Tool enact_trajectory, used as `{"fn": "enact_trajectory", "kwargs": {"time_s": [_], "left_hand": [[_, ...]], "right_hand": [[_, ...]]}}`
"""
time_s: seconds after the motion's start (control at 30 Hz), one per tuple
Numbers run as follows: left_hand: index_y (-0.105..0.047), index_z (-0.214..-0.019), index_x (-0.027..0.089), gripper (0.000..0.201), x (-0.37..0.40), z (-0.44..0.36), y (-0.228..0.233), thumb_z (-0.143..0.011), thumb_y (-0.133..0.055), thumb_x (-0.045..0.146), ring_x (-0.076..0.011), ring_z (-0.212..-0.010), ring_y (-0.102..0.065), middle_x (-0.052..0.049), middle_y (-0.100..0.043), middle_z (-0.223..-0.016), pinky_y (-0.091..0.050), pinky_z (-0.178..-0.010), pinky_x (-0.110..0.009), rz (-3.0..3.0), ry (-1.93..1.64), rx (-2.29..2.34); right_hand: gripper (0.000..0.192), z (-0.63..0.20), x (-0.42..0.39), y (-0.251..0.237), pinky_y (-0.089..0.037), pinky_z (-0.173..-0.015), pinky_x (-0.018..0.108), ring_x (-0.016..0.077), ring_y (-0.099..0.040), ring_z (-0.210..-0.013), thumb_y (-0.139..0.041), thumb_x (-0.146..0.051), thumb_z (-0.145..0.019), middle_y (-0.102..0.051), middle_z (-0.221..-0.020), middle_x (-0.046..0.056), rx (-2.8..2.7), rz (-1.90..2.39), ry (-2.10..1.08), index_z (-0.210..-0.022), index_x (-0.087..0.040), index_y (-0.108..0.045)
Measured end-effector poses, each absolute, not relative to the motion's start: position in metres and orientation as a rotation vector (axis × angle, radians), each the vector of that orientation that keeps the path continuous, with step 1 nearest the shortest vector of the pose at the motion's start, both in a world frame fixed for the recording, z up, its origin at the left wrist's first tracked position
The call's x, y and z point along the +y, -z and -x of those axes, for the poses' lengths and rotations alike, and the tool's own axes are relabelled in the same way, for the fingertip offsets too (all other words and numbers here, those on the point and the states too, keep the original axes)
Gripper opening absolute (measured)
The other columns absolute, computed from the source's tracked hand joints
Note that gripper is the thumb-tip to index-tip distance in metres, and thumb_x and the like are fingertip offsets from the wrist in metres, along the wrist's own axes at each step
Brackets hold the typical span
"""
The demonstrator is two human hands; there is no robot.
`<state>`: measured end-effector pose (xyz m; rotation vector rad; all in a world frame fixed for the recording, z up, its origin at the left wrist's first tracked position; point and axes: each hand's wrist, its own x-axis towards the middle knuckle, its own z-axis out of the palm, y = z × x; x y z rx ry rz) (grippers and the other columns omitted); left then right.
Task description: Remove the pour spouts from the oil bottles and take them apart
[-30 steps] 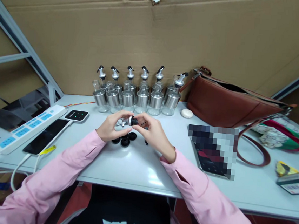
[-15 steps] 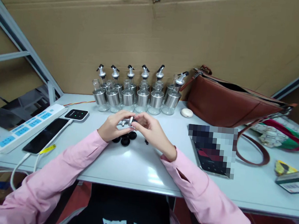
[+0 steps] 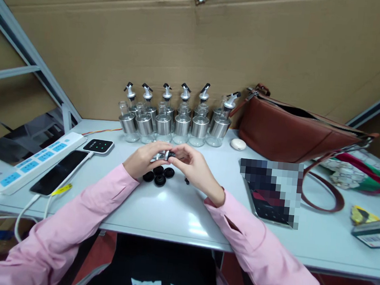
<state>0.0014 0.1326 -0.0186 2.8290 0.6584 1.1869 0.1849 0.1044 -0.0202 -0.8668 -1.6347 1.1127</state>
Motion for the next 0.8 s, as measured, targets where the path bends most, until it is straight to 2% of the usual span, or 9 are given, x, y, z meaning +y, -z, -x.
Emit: {"fn": "enact_trajectory", "kwargs": {"time_s": [0.1,0.3,0.5,0.63,0.8], "left_hand": [[-0.050,-0.110,0.015,0.031,0.134,0.001,0.015,-0.086,-0.051,0.035,-0.0184,-0.101,-0.059,-0.010,-0.063,-0.106,-0.046,-0.085,-0.033,-2.875,-1.161,0.663],[-0.052,-0.106,0.014,0.037,0.133,0.007,0.004,-0.083,-0.055,0.042,-0.0171,-0.080,-0.059,-0.008,-0.067,-0.094,-0.041,-0.087,-0.038,-2.853,-1.010,0.822],[-0.054,-0.104,0.015,0.037,0.132,0.009,0.000,-0.080,-0.058,0.042,-0.0180,-0.084,-0.056,-0.007,-0.066,-0.095,-0.041,-0.085,-0.036,-2.777,-0.963,0.889],[-0.053,-0.106,0.016,0.038,0.133,0.010,-0.003,-0.079,-0.060,0.041,-0.0168,-0.083,-0.056,-0.006,-0.065,-0.095,-0.040,-0.087,-0.036,-2.716,-0.966,0.924],[-0.056,-0.104,0.018,0.037,0.132,0.013,-0.006,-0.078,-0.062,0.043,-0.0177,-0.084,-0.054,-0.005,-0.064,-0.096,-0.044,-0.079,-0.032,-2.592,-0.934,0.967]], "right_hand": [[0.028,-0.184,0.104,0.020,-0.048,-0.072,0.031,0.0164,-0.061,-0.077,-0.063,-0.035,-0.076,-0.064,-0.084,0.005,-1.669,0.893,-1.020,-0.095,-0.016,-0.057],[0.020,-0.182,0.101,0.017,-0.046,-0.071,0.030,0.0163,-0.060,-0.075,-0.057,-0.030,-0.081,-0.064,-0.083,0.004,-1.828,0.954,-0.668,-0.097,-0.018,-0.059],[0.015,-0.182,0.100,0.012,-0.044,-0.064,0.024,0.0129,-0.056,-0.067,-0.057,-0.025,-0.082,-0.061,-0.074,0.001,-1.905,0.922,-0.418,-0.094,-0.017,-0.059],[0.012,-0.180,0.100,0.011,-0.045,-0.067,0.026,0.0138,-0.057,-0.070,-0.055,-0.023,-0.084,-0.061,-0.077,0.002,-1.959,0.851,-0.220,-0.094,-0.017,-0.059],[0.014,-0.181,0.103,0.012,-0.046,-0.068,0.029,0.0161,-0.058,-0.074,-0.051,-0.025,-0.087,-0.062,-0.081,0.004,-2.039,0.778,-0.102,-0.098,-0.019,-0.057]]}}
